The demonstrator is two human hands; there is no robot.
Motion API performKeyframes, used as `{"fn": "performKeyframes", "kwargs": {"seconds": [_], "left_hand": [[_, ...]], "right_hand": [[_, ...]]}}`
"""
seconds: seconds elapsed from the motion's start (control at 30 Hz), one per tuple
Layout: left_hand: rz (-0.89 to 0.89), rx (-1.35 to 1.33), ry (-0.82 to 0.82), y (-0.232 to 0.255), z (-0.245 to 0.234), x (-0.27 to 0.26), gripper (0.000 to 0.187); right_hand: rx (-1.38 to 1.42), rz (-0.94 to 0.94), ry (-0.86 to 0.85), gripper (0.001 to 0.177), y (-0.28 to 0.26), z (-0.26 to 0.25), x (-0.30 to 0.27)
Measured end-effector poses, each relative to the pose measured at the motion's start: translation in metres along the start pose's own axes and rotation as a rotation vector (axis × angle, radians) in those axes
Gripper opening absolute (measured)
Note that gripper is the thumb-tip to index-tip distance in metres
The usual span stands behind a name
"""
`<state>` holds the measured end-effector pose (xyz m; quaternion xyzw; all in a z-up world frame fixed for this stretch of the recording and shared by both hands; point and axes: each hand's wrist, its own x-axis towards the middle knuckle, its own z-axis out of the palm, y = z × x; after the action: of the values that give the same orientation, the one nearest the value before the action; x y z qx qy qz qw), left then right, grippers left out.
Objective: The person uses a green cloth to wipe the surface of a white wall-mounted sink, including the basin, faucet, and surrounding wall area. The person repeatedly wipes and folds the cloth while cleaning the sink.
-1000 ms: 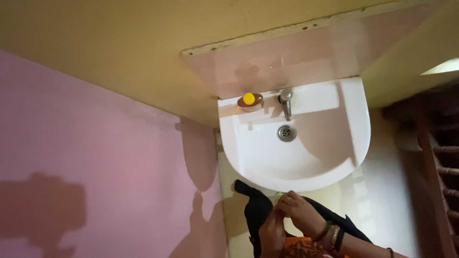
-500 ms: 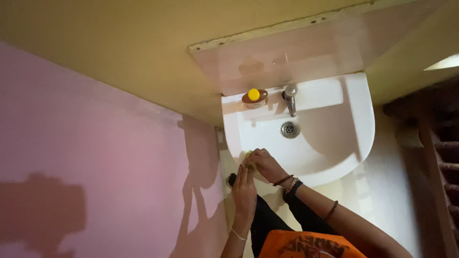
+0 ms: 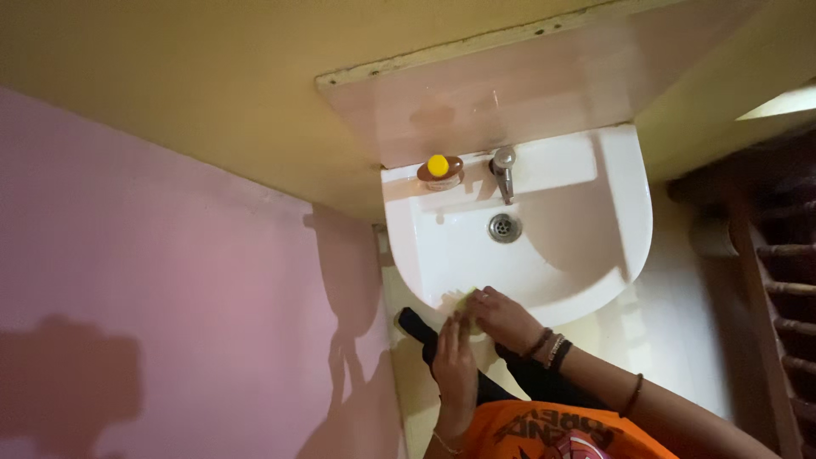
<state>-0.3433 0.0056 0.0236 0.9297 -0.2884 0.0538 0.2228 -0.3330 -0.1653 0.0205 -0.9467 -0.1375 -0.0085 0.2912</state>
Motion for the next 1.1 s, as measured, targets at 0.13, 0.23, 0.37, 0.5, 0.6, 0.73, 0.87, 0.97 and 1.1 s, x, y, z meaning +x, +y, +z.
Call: {"fn": "performKeyframes", "kwargs": {"seconds": [0.13,0.23,0.37,0.5,0.6,0.73,0.87,0.97,1.1], "left_hand": [[0.084,-0.085,-0.057,0.018,-0.007,0.005,0.041],[0.076,-0.163,-0.123,0.020,-0.008,0.026,0.030],[0.147,0.025,0.121,-0.017,-0.016,0.062,0.022],[0.125,0.057,0.129,-0.059,-0.036,0.091,0.028],[0.119,0.122,0.052,-0.071,-0.035,0.086,0.032],[-0.017,0.070,-0.052,-0.062,-0.029,0.057,0.034],[0.040,0.109,0.059,-0.054,-0.023,0.049,0.043],[0.031,0.128,0.038,-0.053,-0.018,0.043,0.041],[0.042,0.136,0.049,-0.056,-0.015,0.040,0.040]], "right_hand": [[0.005,0.149,-0.125,0.021,0.008,-0.012,-0.012],[-0.088,0.138,-0.189,0.017,0.014,-0.032,-0.003],[0.104,0.061,0.078,0.015,0.015,-0.037,0.035],[0.038,-0.078,0.206,0.021,0.016,-0.004,0.093],[-0.004,-0.091,0.086,0.025,0.017,0.023,0.109],[0.158,-0.014,-0.064,0.030,0.025,0.035,0.092],[0.221,0.037,-0.085,0.025,0.028,0.035,0.078],[-0.021,-0.087,-0.122,0.023,0.027,0.037,0.081],[0.008,-0.093,-0.122,0.020,0.029,0.041,0.082]]}}
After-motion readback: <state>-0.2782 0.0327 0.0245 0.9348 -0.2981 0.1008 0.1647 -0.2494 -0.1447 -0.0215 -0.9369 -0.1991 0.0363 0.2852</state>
